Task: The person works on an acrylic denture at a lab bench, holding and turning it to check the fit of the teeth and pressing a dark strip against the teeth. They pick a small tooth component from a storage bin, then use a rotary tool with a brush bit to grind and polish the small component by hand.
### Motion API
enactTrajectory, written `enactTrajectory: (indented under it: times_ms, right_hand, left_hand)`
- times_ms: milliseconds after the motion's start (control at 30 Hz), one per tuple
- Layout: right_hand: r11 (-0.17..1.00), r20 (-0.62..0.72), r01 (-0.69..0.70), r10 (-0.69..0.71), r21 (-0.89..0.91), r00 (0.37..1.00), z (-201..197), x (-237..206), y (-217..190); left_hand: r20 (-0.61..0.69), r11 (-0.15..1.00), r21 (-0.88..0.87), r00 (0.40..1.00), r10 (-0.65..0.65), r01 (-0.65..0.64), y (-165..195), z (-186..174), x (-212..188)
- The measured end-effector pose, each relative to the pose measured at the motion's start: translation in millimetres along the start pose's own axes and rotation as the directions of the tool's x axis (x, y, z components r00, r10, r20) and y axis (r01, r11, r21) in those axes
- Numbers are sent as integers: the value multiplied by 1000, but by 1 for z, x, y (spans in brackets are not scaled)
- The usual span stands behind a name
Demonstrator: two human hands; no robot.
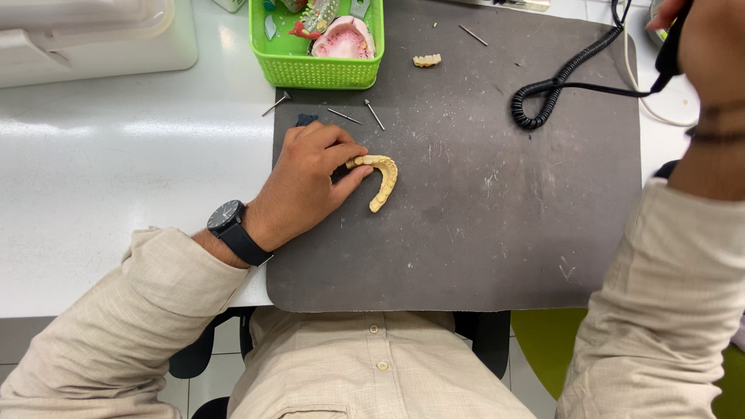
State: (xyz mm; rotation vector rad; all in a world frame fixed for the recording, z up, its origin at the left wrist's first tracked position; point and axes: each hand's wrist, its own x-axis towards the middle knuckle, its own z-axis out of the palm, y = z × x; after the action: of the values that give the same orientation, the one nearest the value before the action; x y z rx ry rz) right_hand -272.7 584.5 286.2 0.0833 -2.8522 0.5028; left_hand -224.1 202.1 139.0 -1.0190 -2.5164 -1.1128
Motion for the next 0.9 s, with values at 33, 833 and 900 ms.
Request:
enactTrajectory:
  times_ms: [33,833,900]
  right_hand:
    - [996,-19,74,-75,-43,997,-3,-15,-17]
    - [647,-44,473,-562,599,826,105,-82,-102]
    - [641,-45,487,-578,593,815,105,-82,-102]
  left_hand:
    - [-12,1000,1,1000,16,-16,0,0,0]
    - [328,500,-779,926,-188,378,19,-7,2]
    - [350,487,-783,921,-171,388,19,-7,2]
